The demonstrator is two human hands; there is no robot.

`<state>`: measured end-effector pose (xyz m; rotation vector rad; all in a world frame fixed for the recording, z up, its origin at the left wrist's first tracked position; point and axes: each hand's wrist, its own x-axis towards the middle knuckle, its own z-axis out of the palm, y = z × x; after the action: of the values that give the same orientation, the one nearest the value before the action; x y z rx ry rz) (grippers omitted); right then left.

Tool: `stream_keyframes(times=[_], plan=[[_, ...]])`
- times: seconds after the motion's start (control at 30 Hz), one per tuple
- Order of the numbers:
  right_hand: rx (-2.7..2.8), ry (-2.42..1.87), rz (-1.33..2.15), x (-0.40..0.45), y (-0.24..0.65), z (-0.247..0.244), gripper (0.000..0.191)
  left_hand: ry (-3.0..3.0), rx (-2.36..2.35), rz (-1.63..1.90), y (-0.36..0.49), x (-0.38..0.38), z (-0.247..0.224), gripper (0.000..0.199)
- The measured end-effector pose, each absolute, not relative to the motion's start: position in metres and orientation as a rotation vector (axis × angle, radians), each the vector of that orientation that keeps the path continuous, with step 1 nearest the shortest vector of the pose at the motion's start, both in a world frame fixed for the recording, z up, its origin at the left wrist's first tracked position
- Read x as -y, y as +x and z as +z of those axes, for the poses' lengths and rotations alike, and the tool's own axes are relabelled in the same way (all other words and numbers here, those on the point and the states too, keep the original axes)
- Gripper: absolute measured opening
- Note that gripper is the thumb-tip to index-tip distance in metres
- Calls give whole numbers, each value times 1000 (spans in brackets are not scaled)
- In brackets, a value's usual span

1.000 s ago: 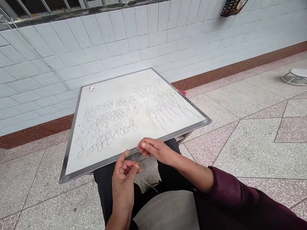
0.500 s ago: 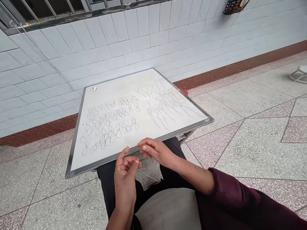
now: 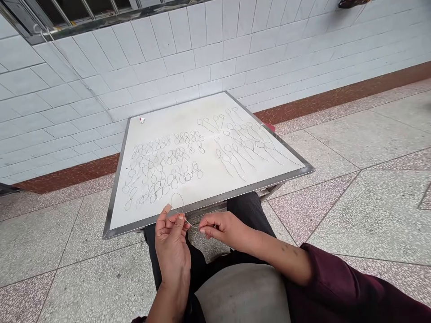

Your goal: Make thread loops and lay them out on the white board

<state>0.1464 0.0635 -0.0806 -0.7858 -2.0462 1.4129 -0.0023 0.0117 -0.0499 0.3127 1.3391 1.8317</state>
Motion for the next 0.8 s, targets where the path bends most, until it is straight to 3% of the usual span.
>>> stream_keyframes(times=[0.17,0.3,0.6,0.8], plan=[[2404,-867,747,-52,137,-89,18,273,-1330,1935,-7,-16,-54,51],[2479,-914,458,-43,128,-98,19,250,-1342,1960,-9,-18,-57,49],[2439,-1090,399,-36,114,-109,21,286,-1362,1973,-10,-28,-67,51],[2478,-1120,346,-46,118,-117,11,284,-1379,1948,-10,-40,-82,46]])
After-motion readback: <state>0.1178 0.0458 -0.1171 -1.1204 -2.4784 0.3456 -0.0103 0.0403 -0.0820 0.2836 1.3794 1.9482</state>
